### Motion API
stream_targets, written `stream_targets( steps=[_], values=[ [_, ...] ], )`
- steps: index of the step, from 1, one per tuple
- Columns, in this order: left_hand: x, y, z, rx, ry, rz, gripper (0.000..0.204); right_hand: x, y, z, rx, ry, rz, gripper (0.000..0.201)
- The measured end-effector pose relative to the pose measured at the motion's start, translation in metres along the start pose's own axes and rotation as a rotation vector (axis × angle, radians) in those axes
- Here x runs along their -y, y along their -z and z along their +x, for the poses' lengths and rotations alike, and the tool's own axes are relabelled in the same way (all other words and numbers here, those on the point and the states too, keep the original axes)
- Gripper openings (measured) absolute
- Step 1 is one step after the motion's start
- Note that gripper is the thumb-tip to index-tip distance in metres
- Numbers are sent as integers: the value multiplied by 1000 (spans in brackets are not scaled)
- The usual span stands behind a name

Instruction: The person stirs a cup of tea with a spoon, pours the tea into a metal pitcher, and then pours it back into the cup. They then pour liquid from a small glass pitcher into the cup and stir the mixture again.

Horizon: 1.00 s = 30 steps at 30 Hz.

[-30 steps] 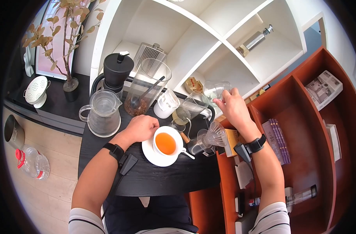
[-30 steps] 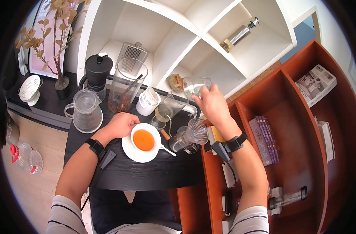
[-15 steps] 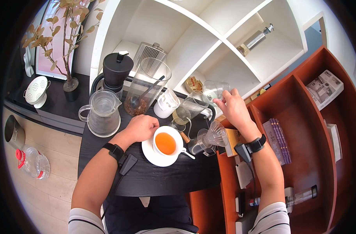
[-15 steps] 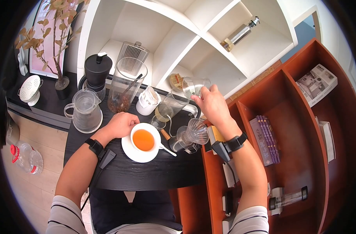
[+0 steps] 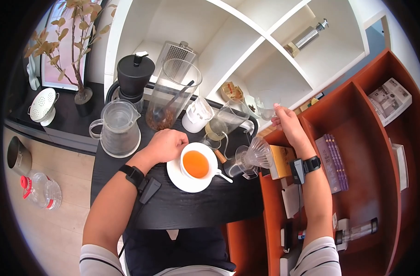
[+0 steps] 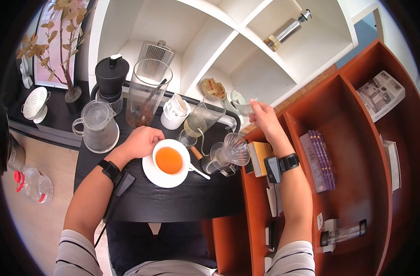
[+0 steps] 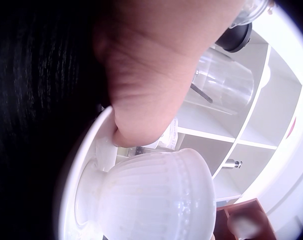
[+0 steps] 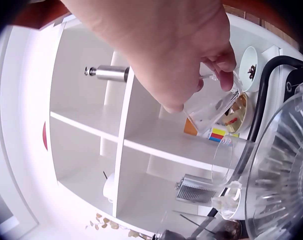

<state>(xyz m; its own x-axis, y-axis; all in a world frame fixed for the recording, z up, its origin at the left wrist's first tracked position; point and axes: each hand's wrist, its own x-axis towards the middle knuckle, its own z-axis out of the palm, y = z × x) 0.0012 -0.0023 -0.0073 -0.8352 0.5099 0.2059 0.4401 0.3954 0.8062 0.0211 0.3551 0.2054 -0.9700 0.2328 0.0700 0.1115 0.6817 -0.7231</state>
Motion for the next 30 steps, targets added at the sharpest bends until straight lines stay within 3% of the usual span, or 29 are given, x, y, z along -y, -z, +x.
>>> stream_targets(
  steps=[5, 8, 12, 21, 24, 30],
  values=[
    [0, -1, 0, 2, 14, -18, 16, -57, 6, 13, -29, -166, 181, 53],
    [0, 0, 0, 8, 15, -10, 16, -92, -1, 15, 64, -325, 402, 47],
    [2, -3, 1, -4, -1, -14, 13, -131, -13, 25, 103, -376, 503, 45],
    [-2, 0, 1, 15, 14, -10, 13, -130, -29, 26, 201, -503, 390, 47],
    [-4, 2, 0, 33, 29, -9, 15, -147, -29, 30, 197, -436, 336, 58],
    [-2, 0, 0, 13, 16, -6, 13, -137, -25, 21, 286, -483, 334, 64]
  ],
)
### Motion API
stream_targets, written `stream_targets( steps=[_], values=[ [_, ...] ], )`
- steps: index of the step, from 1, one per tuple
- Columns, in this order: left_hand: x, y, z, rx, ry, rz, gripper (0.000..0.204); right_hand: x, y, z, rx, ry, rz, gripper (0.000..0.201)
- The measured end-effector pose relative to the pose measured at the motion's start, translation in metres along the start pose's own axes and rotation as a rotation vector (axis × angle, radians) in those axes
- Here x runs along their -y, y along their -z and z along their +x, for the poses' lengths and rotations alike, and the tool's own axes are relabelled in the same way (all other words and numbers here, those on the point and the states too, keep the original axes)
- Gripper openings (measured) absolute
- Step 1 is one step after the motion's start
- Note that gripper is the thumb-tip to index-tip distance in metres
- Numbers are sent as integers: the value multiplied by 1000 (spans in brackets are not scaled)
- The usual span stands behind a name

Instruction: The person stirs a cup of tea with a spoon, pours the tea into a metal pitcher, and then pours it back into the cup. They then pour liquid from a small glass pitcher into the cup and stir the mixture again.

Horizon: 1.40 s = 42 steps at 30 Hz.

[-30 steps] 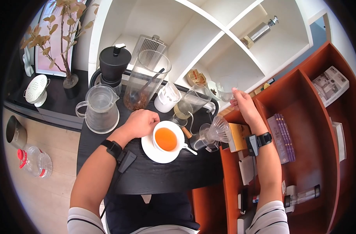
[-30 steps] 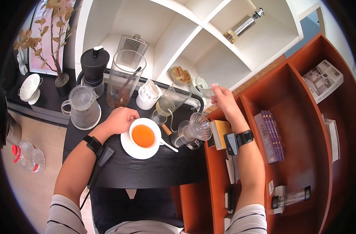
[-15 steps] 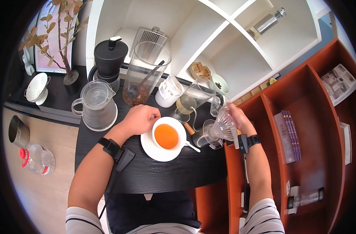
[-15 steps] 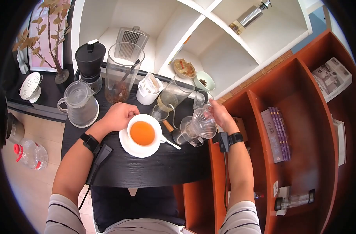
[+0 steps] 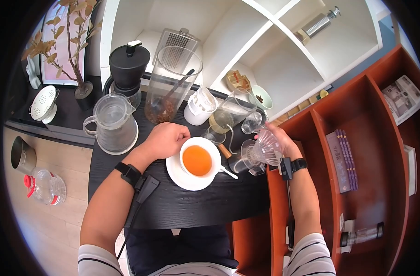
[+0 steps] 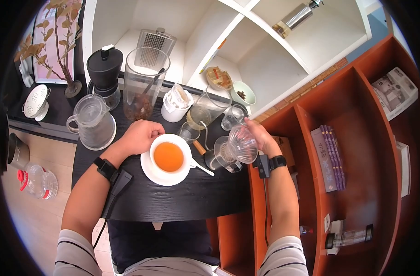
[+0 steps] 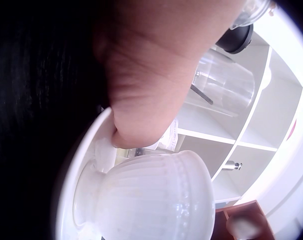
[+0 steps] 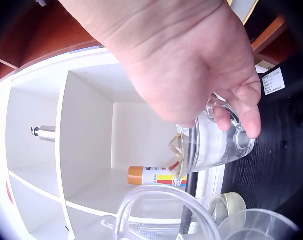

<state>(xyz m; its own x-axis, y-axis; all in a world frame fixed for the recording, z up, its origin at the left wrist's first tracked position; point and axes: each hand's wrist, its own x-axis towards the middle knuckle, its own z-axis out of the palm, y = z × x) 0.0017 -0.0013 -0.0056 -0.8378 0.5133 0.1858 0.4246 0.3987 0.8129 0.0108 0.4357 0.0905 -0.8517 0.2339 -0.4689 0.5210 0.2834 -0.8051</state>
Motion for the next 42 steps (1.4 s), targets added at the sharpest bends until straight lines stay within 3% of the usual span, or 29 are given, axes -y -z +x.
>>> stream_targets(
  steps=[16, 19, 21, 23, 25, 26, 28, 33, 37, 42],
  values=[
    [6, -4, 1, -26, -37, -17, 13, 11, -8, -13, 7, 3, 19, 52],
    [7, -4, 0, -44, -52, 0, 13, 16, -9, -16, -61, 67, -21, 48],
    [2, -1, 0, -24, -26, 4, 14, 16, 9, 3, -289, 293, -456, 49],
    [2, -1, 0, -2, -1, 8, 16, 35, 8, -3, -322, 375, -412, 51],
    [5, -3, 0, -37, -51, 8, 12, 58, 6, -4, -437, 639, -596, 56],
    [6, -4, 1, -34, -52, 7, 12, 72, 0, -11, -438, 636, -595, 56],
    [6, -4, 1, -32, -40, -1, 12, 100, -32, -33, -320, 814, -740, 70],
    [3, -3, 0, -29, -29, -10, 12, 128, -98, -56, -236, 834, -996, 88],
    [6, -4, 0, -38, -36, -16, 12, 133, -119, -47, -208, 773, -1215, 92],
    [6, -4, 1, -34, -36, -10, 13, 134, -122, -45, -188, 726, -1147, 85]
  ],
)
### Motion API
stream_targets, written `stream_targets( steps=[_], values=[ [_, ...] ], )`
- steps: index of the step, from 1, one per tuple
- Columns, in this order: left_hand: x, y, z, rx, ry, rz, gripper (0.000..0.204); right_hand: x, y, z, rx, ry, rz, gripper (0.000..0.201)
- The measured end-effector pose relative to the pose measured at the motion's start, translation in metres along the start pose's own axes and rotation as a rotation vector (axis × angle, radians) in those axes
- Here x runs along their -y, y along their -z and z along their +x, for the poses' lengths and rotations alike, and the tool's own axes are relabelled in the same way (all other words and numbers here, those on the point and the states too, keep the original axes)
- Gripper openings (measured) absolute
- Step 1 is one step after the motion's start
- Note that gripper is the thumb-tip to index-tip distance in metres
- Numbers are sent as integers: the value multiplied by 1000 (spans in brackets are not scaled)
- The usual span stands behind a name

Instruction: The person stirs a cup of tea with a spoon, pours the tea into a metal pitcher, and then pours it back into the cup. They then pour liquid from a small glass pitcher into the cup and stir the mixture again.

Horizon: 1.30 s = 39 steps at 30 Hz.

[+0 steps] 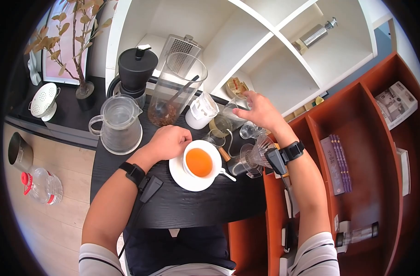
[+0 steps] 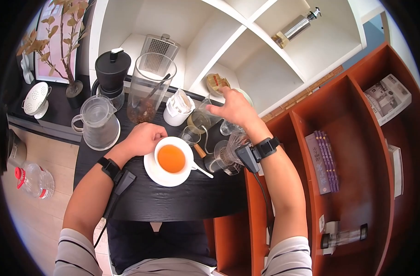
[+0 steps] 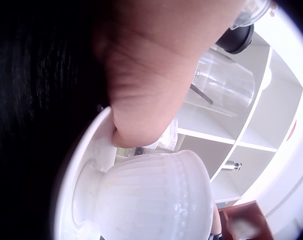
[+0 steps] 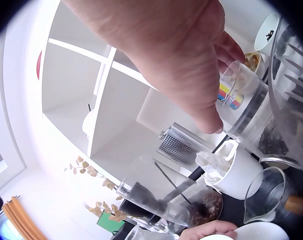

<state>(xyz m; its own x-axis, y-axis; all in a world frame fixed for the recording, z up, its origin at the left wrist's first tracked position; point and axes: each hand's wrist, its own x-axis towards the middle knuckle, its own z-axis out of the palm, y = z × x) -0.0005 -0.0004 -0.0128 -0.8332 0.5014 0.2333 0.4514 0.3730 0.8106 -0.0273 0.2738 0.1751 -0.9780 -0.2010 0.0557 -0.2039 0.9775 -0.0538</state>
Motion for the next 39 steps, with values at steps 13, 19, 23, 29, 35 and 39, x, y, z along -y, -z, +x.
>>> stream_targets(
  steps=[13, 19, 23, 29, 35, 39],
  values=[
    [3, -2, 0, -32, -39, 26, 13, -3, 3, -7, -16, -161, -24, 83],
    [0, 0, 0, -7, -7, 11, 12, -30, 5, -22, -139, -101, 58, 87],
    [-7, 5, -1, 36, 32, 20, 15, -39, 26, -67, -241, -123, 280, 75],
    [-6, 3, -1, 28, 38, 15, 14, -44, -2, -152, -370, -90, 595, 69],
    [-13, 7, -1, 56, 79, 25, 14, -18, -24, -174, -332, -19, 332, 83],
    [-2, 0, 0, 7, 24, 1, 14, -16, -25, -173, -338, -62, 335, 88]
  ],
)
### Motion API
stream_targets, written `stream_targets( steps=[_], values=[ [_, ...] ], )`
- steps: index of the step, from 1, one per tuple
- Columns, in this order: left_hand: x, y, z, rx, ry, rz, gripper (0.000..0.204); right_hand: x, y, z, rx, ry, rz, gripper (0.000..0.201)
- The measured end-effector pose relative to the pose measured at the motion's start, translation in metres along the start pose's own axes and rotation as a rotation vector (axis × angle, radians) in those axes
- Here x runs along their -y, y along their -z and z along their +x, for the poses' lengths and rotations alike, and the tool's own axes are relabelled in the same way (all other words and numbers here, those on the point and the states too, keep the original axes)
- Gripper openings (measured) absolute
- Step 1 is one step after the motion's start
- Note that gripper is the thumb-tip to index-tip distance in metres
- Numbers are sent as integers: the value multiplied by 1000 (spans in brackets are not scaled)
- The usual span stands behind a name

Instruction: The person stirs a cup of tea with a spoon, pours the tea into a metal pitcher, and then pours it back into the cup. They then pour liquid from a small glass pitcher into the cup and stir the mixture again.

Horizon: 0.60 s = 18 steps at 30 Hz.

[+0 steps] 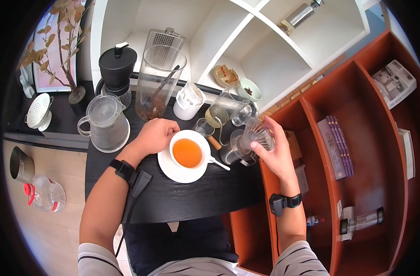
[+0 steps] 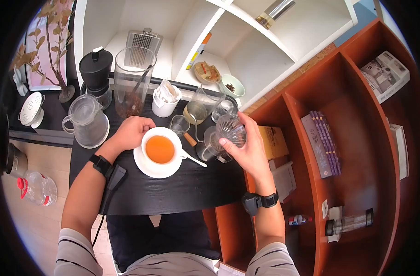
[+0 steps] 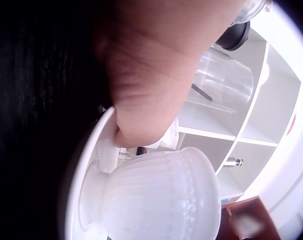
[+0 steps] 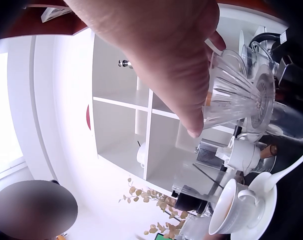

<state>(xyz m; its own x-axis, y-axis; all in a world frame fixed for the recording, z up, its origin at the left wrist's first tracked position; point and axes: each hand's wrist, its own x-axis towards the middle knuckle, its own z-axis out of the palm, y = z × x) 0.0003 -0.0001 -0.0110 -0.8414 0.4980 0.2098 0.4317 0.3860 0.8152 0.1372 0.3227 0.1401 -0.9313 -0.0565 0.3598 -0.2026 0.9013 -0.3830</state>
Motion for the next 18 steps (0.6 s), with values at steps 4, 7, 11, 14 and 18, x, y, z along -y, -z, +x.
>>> stream_targets(
  steps=[4, 7, 11, 14, 18],
  values=[
    [0, 0, 1, -11, -12, -1, 13, 0, -2, -2, 4, 37, -10, 89],
    [-1, 1, 0, -8, -16, -1, 13, 2, -2, -4, 37, -9, -23, 89],
    [1, 0, 1, -14, -33, -5, 13, -16, 2, -1, -86, -18, 151, 63],
    [-2, 1, -1, -5, -23, -3, 13, -30, 13, 19, -199, -168, 350, 43],
    [-1, 1, 1, 5, -3, 3, 13, -88, 16, 56, -125, -244, 305, 38]
  ],
)
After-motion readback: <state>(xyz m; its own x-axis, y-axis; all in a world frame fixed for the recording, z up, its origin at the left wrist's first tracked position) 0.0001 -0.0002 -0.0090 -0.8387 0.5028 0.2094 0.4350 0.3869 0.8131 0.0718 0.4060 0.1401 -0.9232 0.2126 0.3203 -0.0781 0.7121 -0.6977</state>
